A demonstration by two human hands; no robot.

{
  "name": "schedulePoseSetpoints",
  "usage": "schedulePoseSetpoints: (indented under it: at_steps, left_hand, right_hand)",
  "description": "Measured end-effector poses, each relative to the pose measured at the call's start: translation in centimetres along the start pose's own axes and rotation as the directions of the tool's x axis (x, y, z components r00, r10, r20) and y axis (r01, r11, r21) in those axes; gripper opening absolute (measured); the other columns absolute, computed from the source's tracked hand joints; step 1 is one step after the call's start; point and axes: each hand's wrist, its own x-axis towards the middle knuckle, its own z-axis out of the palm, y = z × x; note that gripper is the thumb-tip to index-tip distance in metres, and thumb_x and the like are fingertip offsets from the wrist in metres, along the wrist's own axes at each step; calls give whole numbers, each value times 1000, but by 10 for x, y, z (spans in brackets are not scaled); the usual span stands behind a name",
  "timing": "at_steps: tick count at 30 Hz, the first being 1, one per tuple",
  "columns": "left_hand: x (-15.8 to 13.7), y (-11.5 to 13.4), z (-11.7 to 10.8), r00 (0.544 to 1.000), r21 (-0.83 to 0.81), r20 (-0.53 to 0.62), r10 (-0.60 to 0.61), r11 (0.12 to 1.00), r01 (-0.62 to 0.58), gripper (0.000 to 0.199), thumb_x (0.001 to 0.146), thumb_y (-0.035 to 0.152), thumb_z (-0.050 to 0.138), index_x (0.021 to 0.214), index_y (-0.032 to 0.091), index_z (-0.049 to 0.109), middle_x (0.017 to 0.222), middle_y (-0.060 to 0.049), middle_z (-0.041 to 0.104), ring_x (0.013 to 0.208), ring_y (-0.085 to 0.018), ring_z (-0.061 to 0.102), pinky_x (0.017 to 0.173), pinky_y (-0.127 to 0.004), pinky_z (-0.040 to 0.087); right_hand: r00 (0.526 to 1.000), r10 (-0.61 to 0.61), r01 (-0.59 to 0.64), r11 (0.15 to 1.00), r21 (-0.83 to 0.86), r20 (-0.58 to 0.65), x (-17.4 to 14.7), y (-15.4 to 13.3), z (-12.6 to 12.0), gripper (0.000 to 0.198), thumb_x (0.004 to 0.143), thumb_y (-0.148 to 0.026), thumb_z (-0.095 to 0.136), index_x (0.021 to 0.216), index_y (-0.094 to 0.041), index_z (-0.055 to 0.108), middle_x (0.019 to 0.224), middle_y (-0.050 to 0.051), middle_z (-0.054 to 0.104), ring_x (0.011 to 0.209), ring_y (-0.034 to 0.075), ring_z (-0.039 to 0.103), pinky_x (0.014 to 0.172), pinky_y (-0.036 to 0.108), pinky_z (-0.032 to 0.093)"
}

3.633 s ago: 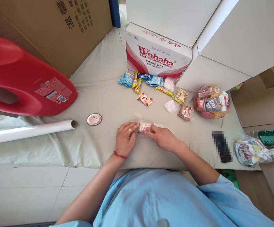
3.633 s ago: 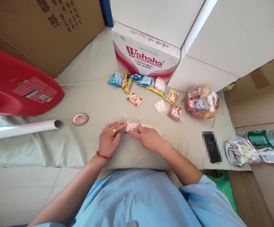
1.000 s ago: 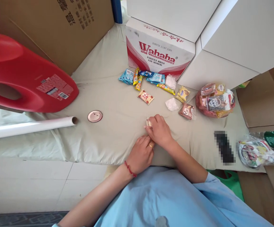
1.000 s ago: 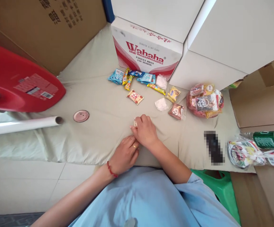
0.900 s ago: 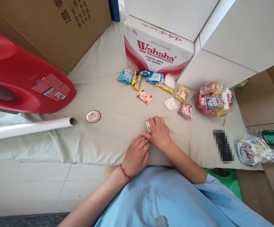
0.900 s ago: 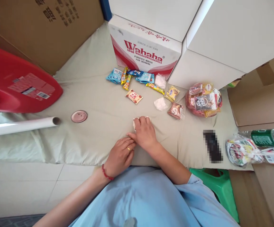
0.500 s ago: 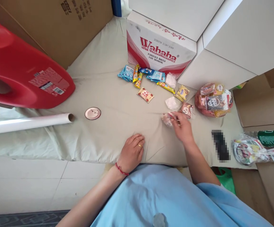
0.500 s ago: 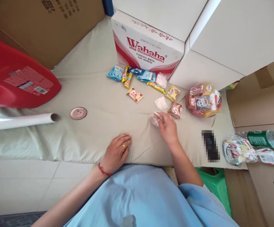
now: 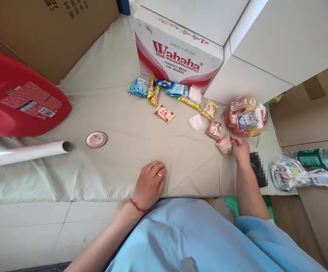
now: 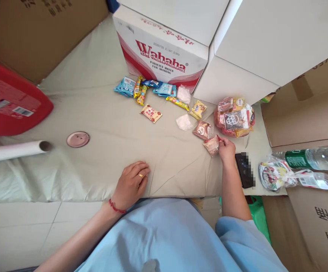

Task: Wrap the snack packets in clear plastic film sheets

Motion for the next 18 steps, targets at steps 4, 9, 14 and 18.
schedulePoseSetpoints:
  at_steps: [4,9,14,18]
  left_hand:
    - [0,1,0,1000,10,-8,2,1000,-2,23,94,10,54,109,18,68,114,-11,73,119,-28,63,99,-45,51]
    - [1,1,0,999,19,-30,18,1000,-17,22,94,8,53,109,18,67,111,-10,73,117,-27,64,98,-43,52]
    - [2,0,1,999,5,-38,9,1000,-9,24,93,6,54,109,19,67,110,-9,73,115,-26,64,97,-44,53]
    - [1,4,-3,997,-67,-73,-26,998,21,23,94,8,54,108,21,67,108,-8,73,113,-24,65,97,-42,54]
  right_hand:
    - [950,-228,175,955,-240,-215,-2,-25,6,34,86,-25,49,103,-14,76,102,17,74,102,31,65,99,50,48]
    - [758,-577,547,817,-184,-305,-32,-72,18,27,97,-23,47,104,-20,72,107,12,69,108,26,64,101,44,49]
    - [773,-627,633,773,-48,100,-25,-120,77,28,98,-21,48,115,-21,70,115,12,67,111,26,64,96,40,52]
    - [871,-423,458,883,-100,251,-12,-142,107,24,92,-20,55,110,-18,72,117,15,66,101,28,64,86,39,52]
